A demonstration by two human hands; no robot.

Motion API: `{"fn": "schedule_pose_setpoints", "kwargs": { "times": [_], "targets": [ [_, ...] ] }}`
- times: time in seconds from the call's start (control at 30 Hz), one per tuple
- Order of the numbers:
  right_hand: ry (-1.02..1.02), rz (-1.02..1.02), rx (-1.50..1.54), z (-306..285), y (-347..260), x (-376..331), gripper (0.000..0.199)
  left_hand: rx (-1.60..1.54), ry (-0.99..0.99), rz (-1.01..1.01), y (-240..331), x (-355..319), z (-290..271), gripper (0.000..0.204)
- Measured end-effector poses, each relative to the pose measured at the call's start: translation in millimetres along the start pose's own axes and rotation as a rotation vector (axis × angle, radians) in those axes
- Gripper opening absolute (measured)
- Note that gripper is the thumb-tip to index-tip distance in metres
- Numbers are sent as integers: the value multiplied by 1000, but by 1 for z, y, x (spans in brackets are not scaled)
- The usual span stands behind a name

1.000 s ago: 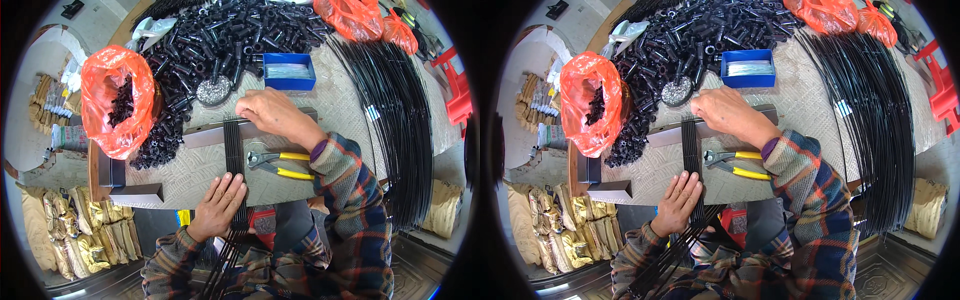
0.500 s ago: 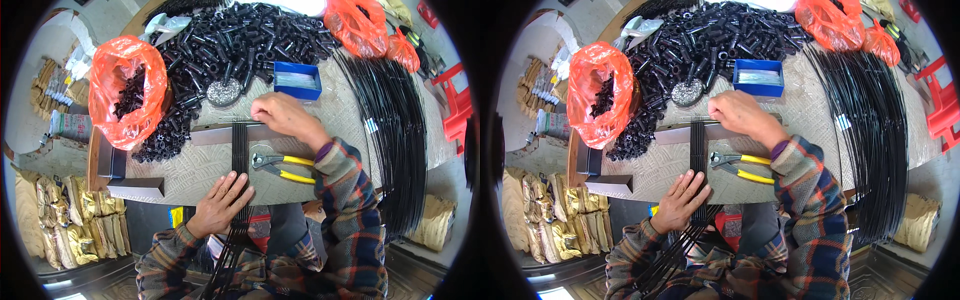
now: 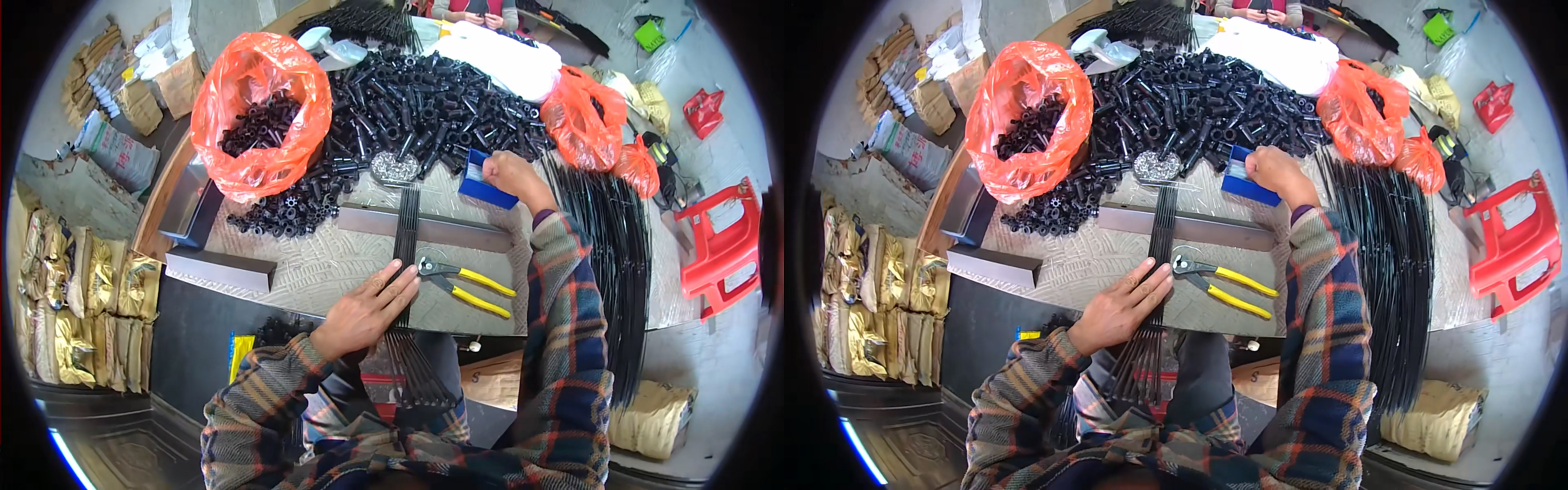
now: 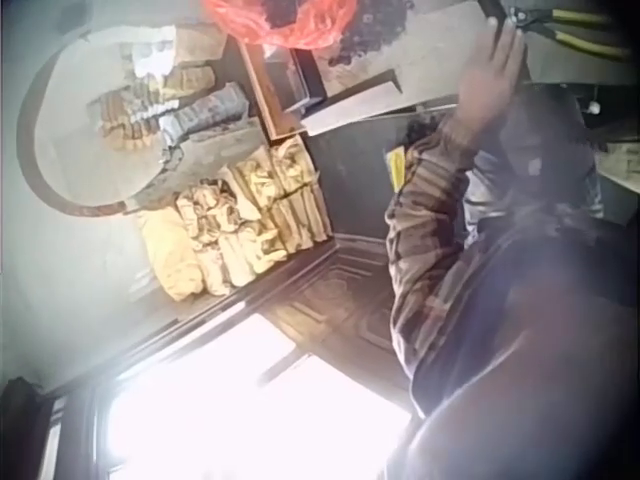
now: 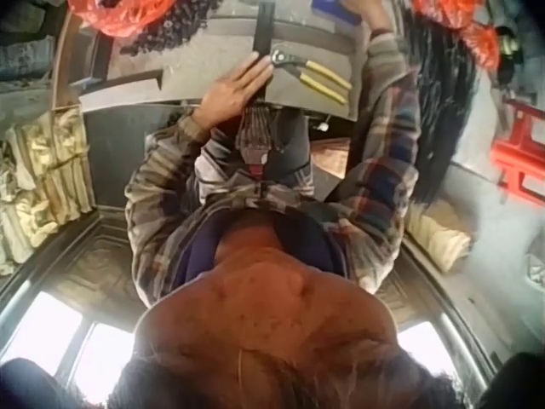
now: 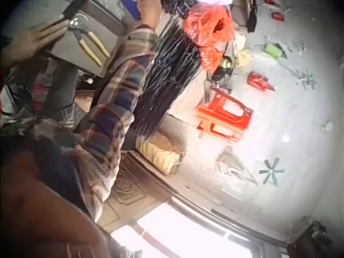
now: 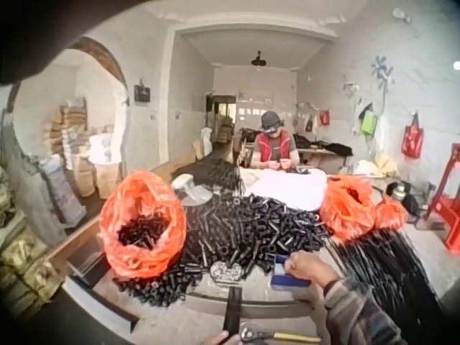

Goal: The worker is assembling bunches of black wires by attaching plastic connectors and using a crimping tool.

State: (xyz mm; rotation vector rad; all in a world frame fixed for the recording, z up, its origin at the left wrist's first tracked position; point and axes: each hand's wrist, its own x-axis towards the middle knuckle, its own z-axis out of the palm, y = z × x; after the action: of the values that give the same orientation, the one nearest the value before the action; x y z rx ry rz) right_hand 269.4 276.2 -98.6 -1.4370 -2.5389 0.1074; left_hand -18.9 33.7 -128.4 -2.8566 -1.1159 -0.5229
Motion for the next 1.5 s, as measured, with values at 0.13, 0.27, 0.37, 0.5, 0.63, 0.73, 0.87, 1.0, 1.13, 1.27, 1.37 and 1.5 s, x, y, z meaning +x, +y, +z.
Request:
{"fn": "schedule_pose_setpoints", "kwargs": {
  "times": [0.13,0.27,0.37,0.5,0.63,0.73,0.87,1.0,1.13,1.27,1.37,1.5],
  "targets": [
    [-23,-3,67,-14,-4,-6,3,71,22,24,-1,-5,6,58],
    [402,87,664,-18,-29,-28,7,-43,11,12,1,-1,8,56],
    [354,129,1249,-64,-121,-80,14,50,-9,7,0,-3,-1,58],
    [376,-47,1076,-95,-199,-173,20,-320,68,48,8,2,-37,86],
    [615,-338,487,-108,-235,-216,15,-1247,184,102,33,16,-84,79],
    [695,-325,327,-102,-239,-221,23,-1396,162,-17,50,23,-116,53],
    [714,-313,288,-98,-242,-211,30,-1257,209,-74,49,16,-122,34],
    [661,-248,478,-90,-240,-210,30,-1210,287,-52,51,18,-120,28],
    [695,-249,649,-83,-241,-204,29,-1215,308,-58,50,21,-117,26],
    [730,-242,616,-85,-242,-203,27,-1189,300,-52,48,27,-121,25],
    [740,-204,587,-87,-243,-201,26,-1161,304,-45,46,29,-120,25],
    [749,-238,681,-82,-238,-197,28,-1194,285,-69,46,31,-120,25]
  ]
}}
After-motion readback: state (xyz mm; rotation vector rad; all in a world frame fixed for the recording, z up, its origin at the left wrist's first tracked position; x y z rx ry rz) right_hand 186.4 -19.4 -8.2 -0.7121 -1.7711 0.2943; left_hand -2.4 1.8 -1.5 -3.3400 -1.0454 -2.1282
